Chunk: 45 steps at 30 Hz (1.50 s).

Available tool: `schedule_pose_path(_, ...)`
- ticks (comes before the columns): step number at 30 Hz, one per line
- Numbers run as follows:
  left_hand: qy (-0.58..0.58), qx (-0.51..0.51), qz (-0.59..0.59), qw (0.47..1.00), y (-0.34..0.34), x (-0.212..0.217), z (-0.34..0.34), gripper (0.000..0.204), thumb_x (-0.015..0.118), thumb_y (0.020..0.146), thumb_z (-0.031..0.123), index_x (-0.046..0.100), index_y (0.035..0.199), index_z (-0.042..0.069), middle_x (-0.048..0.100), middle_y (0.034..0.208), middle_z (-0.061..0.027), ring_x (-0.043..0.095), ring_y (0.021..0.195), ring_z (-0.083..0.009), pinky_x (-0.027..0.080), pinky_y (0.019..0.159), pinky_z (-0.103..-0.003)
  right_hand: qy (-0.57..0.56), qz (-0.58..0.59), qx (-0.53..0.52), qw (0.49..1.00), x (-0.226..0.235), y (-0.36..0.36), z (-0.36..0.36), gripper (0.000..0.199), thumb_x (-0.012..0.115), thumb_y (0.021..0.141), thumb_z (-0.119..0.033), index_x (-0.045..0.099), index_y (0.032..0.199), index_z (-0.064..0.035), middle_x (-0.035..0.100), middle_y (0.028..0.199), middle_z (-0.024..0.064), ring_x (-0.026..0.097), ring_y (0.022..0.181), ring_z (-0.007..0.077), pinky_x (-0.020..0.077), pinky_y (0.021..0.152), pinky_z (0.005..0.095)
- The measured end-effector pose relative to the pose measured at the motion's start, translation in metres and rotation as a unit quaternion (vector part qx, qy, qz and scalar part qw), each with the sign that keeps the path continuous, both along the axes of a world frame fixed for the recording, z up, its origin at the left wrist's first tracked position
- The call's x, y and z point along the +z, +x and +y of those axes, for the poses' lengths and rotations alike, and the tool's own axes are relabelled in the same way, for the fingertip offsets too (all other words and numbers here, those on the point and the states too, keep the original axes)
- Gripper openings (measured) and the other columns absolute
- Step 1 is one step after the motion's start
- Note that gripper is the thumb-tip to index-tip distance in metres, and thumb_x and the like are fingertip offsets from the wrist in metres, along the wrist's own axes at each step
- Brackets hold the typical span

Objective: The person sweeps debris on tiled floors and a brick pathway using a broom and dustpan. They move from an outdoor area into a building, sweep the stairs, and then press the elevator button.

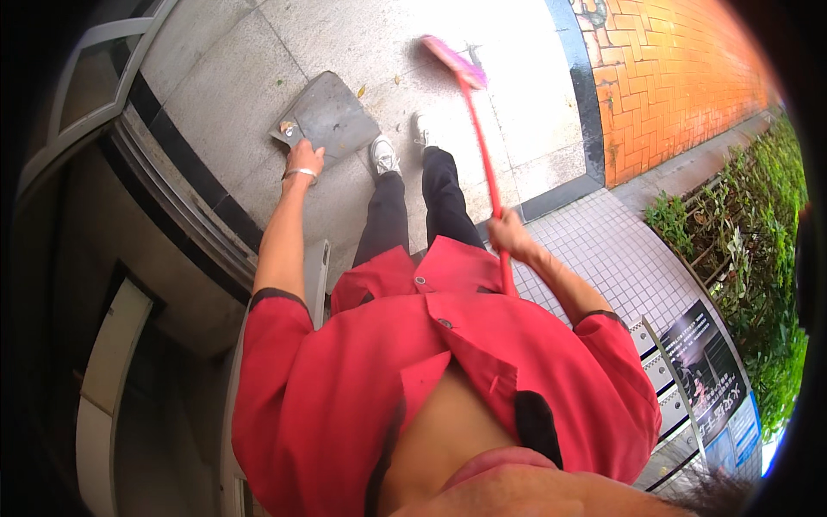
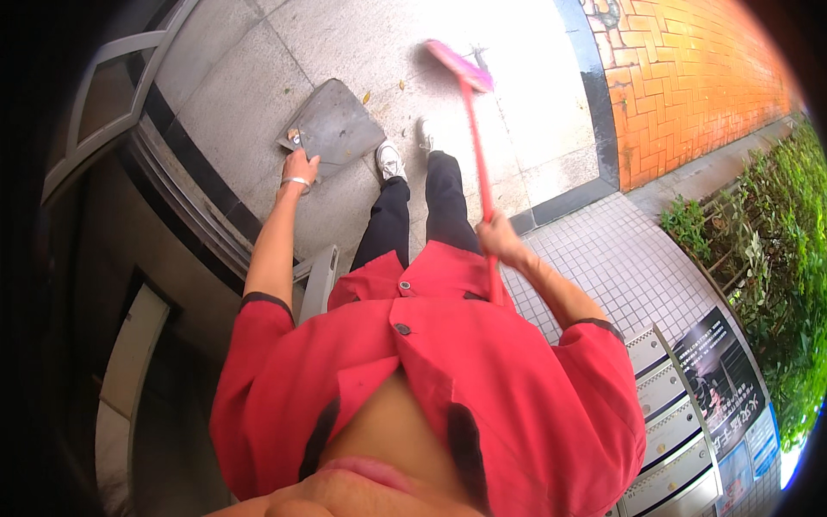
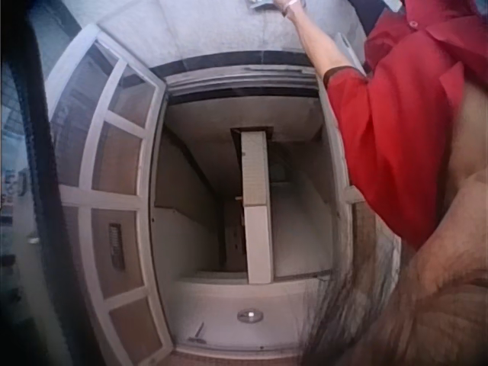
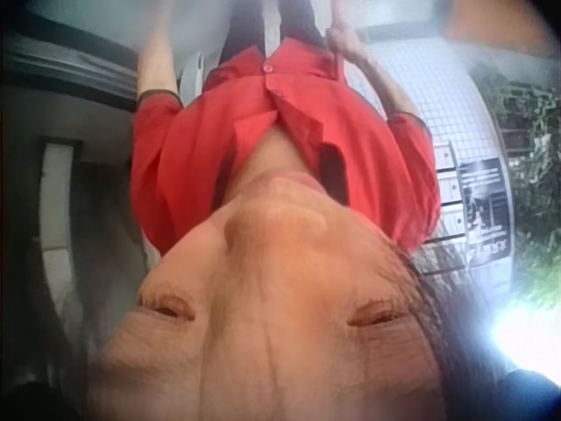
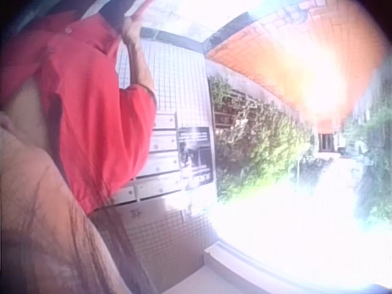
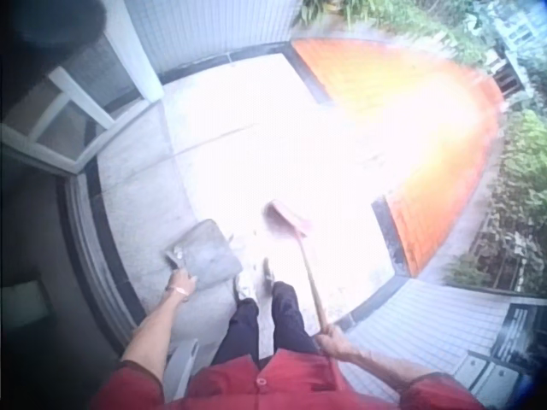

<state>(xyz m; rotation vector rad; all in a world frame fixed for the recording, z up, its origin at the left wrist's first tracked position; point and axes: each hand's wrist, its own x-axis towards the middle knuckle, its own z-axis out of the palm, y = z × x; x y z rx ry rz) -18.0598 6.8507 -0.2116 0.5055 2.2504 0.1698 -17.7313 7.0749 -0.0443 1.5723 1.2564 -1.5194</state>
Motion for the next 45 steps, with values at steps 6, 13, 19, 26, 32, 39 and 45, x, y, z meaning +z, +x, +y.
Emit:
schedule_pose_path(6,-0.001,0.001,0.000,1.000,-0.008,0.002,0.000,0.037,0.064,0.075,0.028,0.057,0.090,-0.006,0.057,0.094,-0.0283,0.055,0.092,-0.0415,0.045,0.079,-0.044,-0.185,0.075,-0.117,0.973,0.058,-0.028,-0.047,0.004,0.043,0.079,-0.002,0.043,0.083,-0.0026,0.038,0.049,0.0000,0.033,0.032,0.0092,0.0274,0.030,0.0260)
schedule_pose_path(13,0.028,-0.008,0.017,0.999,0.001,-0.016,-0.021,0.037,0.065,0.074,0.027,0.056,0.087,-0.006,0.057,0.093,-0.0282,0.055,0.090,-0.0421,0.045,0.077,-0.045,-0.029,0.124,-0.072,0.989,0.069,0.002,-0.028,0.004,0.049,0.078,-0.008,0.045,0.078,-0.0055,0.041,0.052,-0.0013,0.037,0.037,0.0070,0.0292,0.032,0.0231)
schedule_pose_path(19,0.029,-0.005,0.028,0.999,0.001,-0.016,-0.014,0.036,0.064,0.073,0.026,0.055,0.088,-0.005,0.058,0.091,-0.0271,0.055,0.088,-0.0414,0.045,0.076,-0.045,-0.012,0.116,-0.245,0.963,-0.001,0.047,0.121,0.007,0.049,0.078,-0.004,0.045,0.074,-0.0067,0.031,0.048,-0.0047,0.029,0.034,0.0068,0.0249,0.030,0.0229)
schedule_pose_path(26,0.045,0.004,0.020,0.999,0.003,-0.023,-0.027,0.033,0.065,0.073,0.025,0.054,0.085,-0.004,0.058,0.088,-0.0263,0.055,0.087,-0.0415,0.044,0.075,-0.045,0.301,0.093,-0.181,0.932,-0.085,0.017,0.201,0.009,0.047,0.074,-0.007,0.041,0.067,-0.0060,0.041,0.048,0.0003,0.040,0.034,0.0120,0.0323,0.032,0.0270)
schedule_pose_path(32,0.081,-0.001,0.037,0.996,0.003,-0.034,-0.046,0.035,0.067,0.071,0.023,0.054,0.091,-0.003,0.059,0.088,-0.0248,0.056,0.085,-0.0400,0.044,0.075,-0.044,0.139,0.157,-0.436,0.875,0.016,0.029,0.147,0.023,0.042,0.085,-0.007,0.032,0.064,-0.0116,0.025,0.050,-0.0053,0.025,0.036,0.0056,0.0226,0.031,0.0205)
schedule_pose_path(39,0.066,0.022,0.007,0.998,-0.004,-0.023,-0.033,0.034,0.066,0.072,0.022,0.055,0.094,-0.002,0.060,0.087,-0.0226,0.058,0.083,-0.0382,0.045,0.074,-0.042,-0.023,0.102,-0.503,0.858,-0.019,0.059,0.188,0.028,0.045,0.087,-0.007,0.036,0.061,-0.0122,0.027,0.047,-0.0070,0.026,0.033,0.0039,0.0206,0.028,0.0205)
schedule_pose_path(45,0.061,0.015,0.005,0.998,-0.003,-0.031,-0.046,0.039,0.066,0.072,0.023,0.054,0.098,-0.004,0.059,0.089,-0.0240,0.057,0.085,-0.0385,0.044,0.074,-0.043,0.333,0.101,-0.302,0.888,-0.124,0.006,0.208,0.008,0.042,0.075,0.000,0.044,0.069,-0.0036,0.038,0.050,0.0002,0.038,0.037,0.0116,0.0331,0.035,0.0265)
